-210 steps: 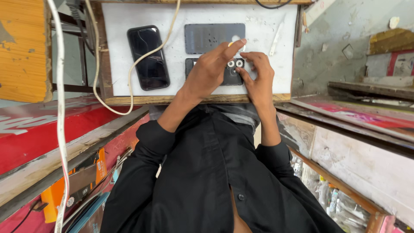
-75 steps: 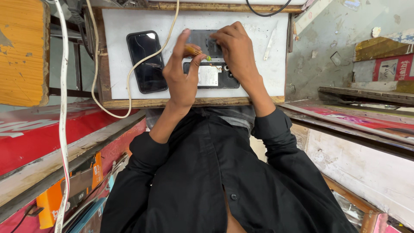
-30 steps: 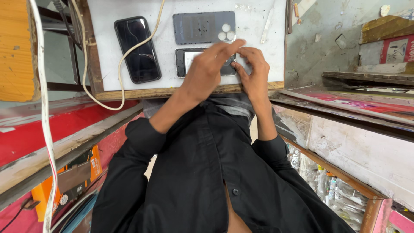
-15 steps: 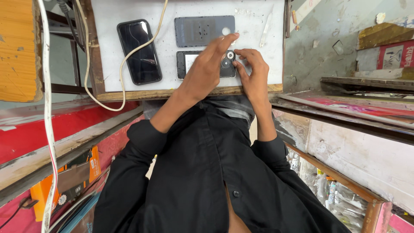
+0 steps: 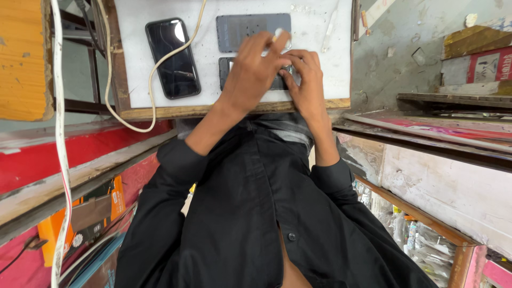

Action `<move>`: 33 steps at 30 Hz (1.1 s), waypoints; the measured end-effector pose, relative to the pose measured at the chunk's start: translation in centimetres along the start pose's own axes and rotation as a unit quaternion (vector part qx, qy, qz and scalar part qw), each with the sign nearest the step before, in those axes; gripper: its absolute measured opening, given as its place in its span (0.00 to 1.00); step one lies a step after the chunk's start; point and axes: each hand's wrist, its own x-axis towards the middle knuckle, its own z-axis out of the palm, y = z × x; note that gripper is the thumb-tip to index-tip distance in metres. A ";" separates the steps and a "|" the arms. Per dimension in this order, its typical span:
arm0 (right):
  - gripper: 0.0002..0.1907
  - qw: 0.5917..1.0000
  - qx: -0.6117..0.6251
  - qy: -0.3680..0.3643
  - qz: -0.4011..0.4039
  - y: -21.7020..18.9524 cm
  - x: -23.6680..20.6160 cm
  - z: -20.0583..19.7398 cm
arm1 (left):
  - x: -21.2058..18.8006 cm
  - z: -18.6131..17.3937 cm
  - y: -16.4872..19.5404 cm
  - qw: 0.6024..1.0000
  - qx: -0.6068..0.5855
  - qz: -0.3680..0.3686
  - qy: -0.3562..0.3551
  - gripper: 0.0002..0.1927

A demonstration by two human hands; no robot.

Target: The person uses a screwdriver to remove screws from a disassembled smartphone back cover. They then place the screws on the workbench and set the cover aside.

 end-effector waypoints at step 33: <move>0.19 0.998 0.026 -0.023 0.055 -0.6 0.4 -0.5 | -0.2 0.0 0.3 0.995 -0.088 -0.030 0.025 0.33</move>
